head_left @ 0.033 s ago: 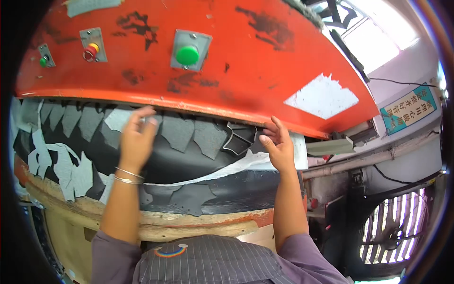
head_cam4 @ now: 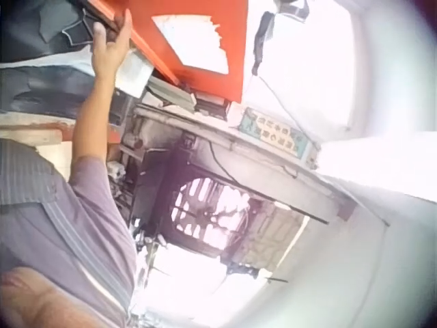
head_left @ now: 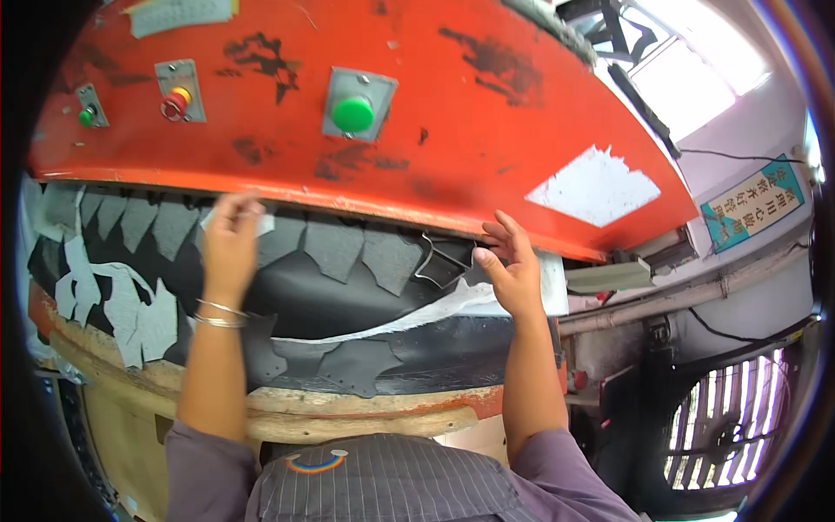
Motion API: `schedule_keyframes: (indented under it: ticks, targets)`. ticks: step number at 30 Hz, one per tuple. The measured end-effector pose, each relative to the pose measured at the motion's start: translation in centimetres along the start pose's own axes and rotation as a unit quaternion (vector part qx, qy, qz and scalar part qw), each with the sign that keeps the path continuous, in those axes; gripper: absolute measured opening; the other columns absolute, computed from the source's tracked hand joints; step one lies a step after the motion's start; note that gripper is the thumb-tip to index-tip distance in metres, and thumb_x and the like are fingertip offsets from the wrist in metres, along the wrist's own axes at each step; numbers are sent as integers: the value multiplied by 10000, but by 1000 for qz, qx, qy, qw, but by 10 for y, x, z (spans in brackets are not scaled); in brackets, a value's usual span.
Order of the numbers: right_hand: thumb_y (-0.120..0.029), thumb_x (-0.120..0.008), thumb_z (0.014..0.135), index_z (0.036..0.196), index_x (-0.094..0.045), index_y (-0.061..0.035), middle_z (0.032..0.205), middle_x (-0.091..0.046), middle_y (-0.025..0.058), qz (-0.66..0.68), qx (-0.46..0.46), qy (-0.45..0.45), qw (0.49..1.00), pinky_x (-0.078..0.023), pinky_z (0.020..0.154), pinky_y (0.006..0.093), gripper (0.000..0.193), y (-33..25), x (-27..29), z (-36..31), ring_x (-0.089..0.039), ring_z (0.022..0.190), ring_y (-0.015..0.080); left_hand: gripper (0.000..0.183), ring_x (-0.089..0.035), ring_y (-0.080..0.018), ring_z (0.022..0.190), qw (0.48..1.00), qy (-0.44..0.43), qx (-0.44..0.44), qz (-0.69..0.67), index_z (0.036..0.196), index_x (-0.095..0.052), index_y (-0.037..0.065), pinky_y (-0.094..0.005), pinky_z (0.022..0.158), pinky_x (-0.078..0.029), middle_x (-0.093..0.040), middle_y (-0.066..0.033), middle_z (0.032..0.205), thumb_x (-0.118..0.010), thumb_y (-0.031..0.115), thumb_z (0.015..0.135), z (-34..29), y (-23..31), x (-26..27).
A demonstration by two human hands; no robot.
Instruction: Operating a hydraulic cutting press with a metal die to cut specific shoe upper components from leather sheets.
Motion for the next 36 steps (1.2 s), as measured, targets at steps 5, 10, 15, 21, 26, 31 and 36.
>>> schedule_keyframes:
  ticks: [5, 10, 15, 21, 26, 31, 36]
  targets:
    - [-179, -784, 773, 1250, -525, -26, 967, -634, 105, -44, 173, 14, 984, -504, 764, 296, 564, -103, -60, 53, -611, 867, 165, 417, -509, -194, 1163, 928, 330, -173, -5, 1292, -469, -17, -316, 1011, -374, -530, -129, 1271, -531, 243, 973, 97, 34, 158]
    - [-252, -767, 791, 1034, -544, -45, 685, -581, 62, -110, 227, 35, 967, -482, 566, 299, 389, -163, -111, 79, -581, 596, 182, 779, -365, -355, 1328, 807, 550, -211, 37, 1414, -233, -111, -389, 1101, -267, -345, -270, 1440, -435, 486, 957, 157, 55, 257]
    - [-291, -715, 831, 947, -528, -71, 688, -619, 93, -148, 189, 96, 966, -489, 559, 371, 312, -166, -131, 88, -622, 612, 277, 905, -147, -360, 1433, 907, 397, -92, 104, 1452, -96, -111, -403, 1155, -140, -127, -281, 1533, -400, 569, 940, 209, 43, 295]
    - [-451, -676, 819, 960, -553, -62, 840, -645, 152, -234, 24, -206, 950, -490, 663, 447, 432, -84, -154, -13, -634, 791, 360, 527, -348, -251, 1250, 979, 129, -130, 88, 1367, -356, 2, -352, 1029, -279, -387, -139, 1382, -464, 340, 977, 81, 21, 160]
    - [-593, -649, 757, 993, -629, 3, 916, -603, 165, -315, 88, -276, 904, -469, 824, 408, 642, -32, -160, -137, -568, 934, 335, 185, -648, -227, 792, 952, -263, -88, 132, 937, -691, 48, -333, 721, -517, -676, -93, 858, -682, 189, 816, -101, 23, 4]
    - [-550, -659, 765, 944, -652, -1, 923, -605, 169, -301, 45, -226, 926, -467, 841, 402, 577, -30, -153, -136, -571, 938, 319, 218, -646, -289, 817, 885, -367, -161, 239, 914, -708, 65, -365, 721, -523, -679, -105, 870, -677, 246, 797, -151, 32, -56]
    - [-534, -668, 769, 935, -671, -8, 905, -624, 176, -282, 45, -233, 930, -476, 819, 412, 552, -15, -153, -148, -589, 914, 340, 189, -651, -283, 742, 889, -363, -141, 240, 806, -733, 89, -370, 676, -523, -673, -81, 764, -676, 268, 789, -160, 18, -63]
Point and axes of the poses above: each hand's wrist, its own z-axis towards the middle knuckle, its own x-axis out of the back of the hand, y = z × x, the point moved 7 cm from there along z, towards the middle knuckle
